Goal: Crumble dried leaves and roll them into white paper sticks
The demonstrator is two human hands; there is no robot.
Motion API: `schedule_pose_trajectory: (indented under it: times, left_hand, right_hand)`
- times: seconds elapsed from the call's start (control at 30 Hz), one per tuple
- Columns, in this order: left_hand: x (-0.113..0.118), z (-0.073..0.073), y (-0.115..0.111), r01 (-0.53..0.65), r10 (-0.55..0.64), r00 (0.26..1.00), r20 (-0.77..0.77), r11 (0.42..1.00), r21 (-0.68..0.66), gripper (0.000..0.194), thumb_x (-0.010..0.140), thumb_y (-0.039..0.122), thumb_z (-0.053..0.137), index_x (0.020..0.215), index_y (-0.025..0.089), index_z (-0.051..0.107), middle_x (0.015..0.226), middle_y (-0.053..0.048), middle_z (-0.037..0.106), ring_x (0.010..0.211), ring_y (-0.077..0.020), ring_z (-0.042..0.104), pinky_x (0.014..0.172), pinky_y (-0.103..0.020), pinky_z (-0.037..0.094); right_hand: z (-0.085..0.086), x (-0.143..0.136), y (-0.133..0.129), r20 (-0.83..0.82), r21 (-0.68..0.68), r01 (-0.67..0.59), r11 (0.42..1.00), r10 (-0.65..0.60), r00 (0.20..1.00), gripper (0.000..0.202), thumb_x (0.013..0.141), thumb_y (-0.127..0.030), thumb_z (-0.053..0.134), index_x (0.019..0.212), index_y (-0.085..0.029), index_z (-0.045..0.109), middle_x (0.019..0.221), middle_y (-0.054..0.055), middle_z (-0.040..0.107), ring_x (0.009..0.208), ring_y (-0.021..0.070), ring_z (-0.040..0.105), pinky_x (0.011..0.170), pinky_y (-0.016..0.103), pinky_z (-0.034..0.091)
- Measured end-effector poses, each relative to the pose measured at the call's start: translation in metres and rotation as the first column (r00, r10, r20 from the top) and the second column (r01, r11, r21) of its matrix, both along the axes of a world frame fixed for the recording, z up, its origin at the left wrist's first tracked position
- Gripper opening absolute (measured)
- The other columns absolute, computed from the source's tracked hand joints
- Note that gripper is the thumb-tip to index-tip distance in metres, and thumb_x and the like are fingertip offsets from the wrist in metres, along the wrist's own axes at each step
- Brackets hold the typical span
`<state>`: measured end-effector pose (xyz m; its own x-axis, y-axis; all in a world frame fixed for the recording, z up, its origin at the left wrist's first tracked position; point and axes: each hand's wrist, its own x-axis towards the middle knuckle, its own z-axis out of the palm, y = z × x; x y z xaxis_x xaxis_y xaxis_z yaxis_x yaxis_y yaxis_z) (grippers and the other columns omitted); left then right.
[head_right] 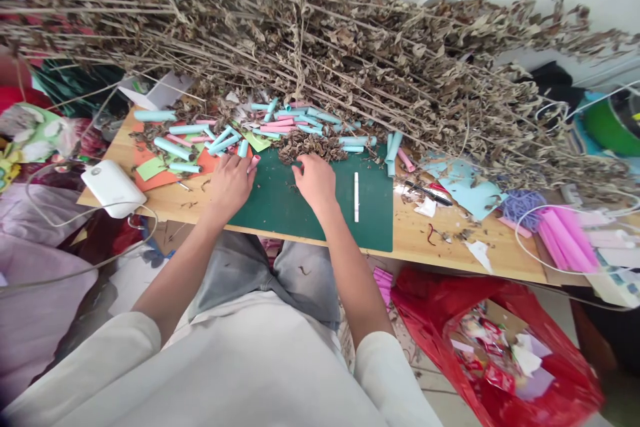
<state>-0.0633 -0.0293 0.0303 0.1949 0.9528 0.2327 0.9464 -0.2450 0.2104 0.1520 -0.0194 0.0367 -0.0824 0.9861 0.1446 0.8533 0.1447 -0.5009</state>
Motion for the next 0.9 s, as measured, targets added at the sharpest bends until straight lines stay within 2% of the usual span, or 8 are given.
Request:
schedule_pose_trajectory:
  times: [0.17,0.27,0.37,0.43,0.5,0.63,0.8,0.9]
  left_hand:
    - [-0.004,0.0,0.003,0.011,-0.012,1.0,-0.027,0.999,-0.042,0.037,0.096,0.034,0.044,0.126,0.016,0.056,0.11,-0.017,0.062,0.113,-0.0336,0.049,0.097,-0.046,0.038]
    - [-0.004,-0.001,0.005,0.007,-0.009,0.999,-0.031,0.999,-0.045,0.042,0.095,0.033,0.045,0.133,0.016,0.053,0.113,-0.018,0.061,0.113,-0.0349,0.049,0.097,-0.048,0.039]
    - [-0.003,-0.005,0.004,-0.011,0.011,1.0,0.003,1.0,-0.015,0.045,0.095,0.034,0.046,0.135,0.016,0.052,0.117,-0.02,0.059,0.115,-0.0363,0.048,0.097,-0.049,0.039]
    - [-0.002,-0.009,0.003,-0.019,0.018,0.999,0.041,1.0,0.019,0.045,0.094,0.035,0.047,0.135,0.016,0.053,0.119,-0.02,0.057,0.115,-0.0365,0.048,0.097,-0.049,0.039]
    - [0.0,-0.012,0.0,-0.038,0.033,0.997,0.07,0.997,0.07,0.044,0.093,0.036,0.05,0.133,0.019,0.055,0.119,-0.018,0.057,0.113,-0.0361,0.049,0.097,-0.049,0.04]
    - [0.003,-0.017,-0.002,-0.089,0.066,0.989,0.133,0.98,0.175,0.042,0.091,0.038,0.053,0.129,0.02,0.059,0.118,-0.017,0.057,0.111,-0.0352,0.05,0.096,-0.05,0.04]
    - [0.024,-0.009,-0.002,0.051,-0.099,0.948,0.302,0.985,0.164,0.034,0.095,0.035,0.049,0.12,0.019,0.066,0.109,-0.014,0.063,0.105,-0.0281,0.056,0.096,-0.044,0.045]
    - [0.045,-0.001,0.0,0.145,-0.169,0.833,0.527,0.986,0.087,0.035,0.095,0.036,0.052,0.123,0.018,0.064,0.11,-0.012,0.066,0.097,-0.0214,0.063,0.091,-0.037,0.052]
  right_hand:
    - [0.002,-0.021,0.015,0.149,0.046,-0.103,0.994,0.096,0.984,0.03,0.088,-0.029,0.062,0.117,-0.023,0.066,0.104,0.009,0.066,0.094,0.0233,0.062,0.077,0.032,0.047]
    - [-0.002,-0.022,0.021,0.142,0.047,-0.134,0.99,0.126,0.982,0.02,0.09,-0.023,0.058,0.104,-0.021,0.071,0.101,0.01,0.066,0.093,0.0228,0.062,0.077,0.032,0.047]
    - [-0.008,-0.015,0.021,-0.078,0.133,-0.043,0.99,0.054,0.996,0.019,0.092,-0.023,0.054,0.096,-0.02,0.073,0.097,0.008,0.066,0.086,0.0195,0.063,0.078,0.031,0.049]
    - [-0.014,-0.007,0.021,-0.302,0.191,0.064,0.98,-0.004,0.953,0.017,0.089,-0.027,0.059,0.093,-0.019,0.074,0.095,0.007,0.068,0.079,0.0172,0.063,0.078,0.031,0.051]
    - [-0.019,0.001,0.022,-0.519,0.177,0.171,0.969,-0.055,0.853,0.016,0.084,-0.031,0.065,0.088,-0.019,0.074,0.091,0.005,0.069,0.074,0.0161,0.063,0.075,0.031,0.053]
    - [-0.027,0.009,0.027,-0.822,-0.041,0.282,0.958,-0.193,0.536,0.024,0.073,-0.037,0.074,0.086,-0.017,0.074,0.075,0.002,0.071,0.066,0.0168,0.065,0.067,0.032,0.055]
    - [-0.021,0.01,0.03,-0.924,-0.199,0.272,0.941,-0.273,0.267,0.027,0.064,-0.036,0.08,0.082,-0.016,0.073,0.067,-0.001,0.07,0.062,0.0148,0.066,0.063,0.029,0.056]
    - [-0.011,0.009,0.023,-0.952,-0.255,0.222,0.941,-0.285,0.115,0.026,0.062,-0.033,0.082,0.08,-0.018,0.072,0.069,-0.003,0.071,0.061,0.0109,0.065,0.059,0.023,0.055]
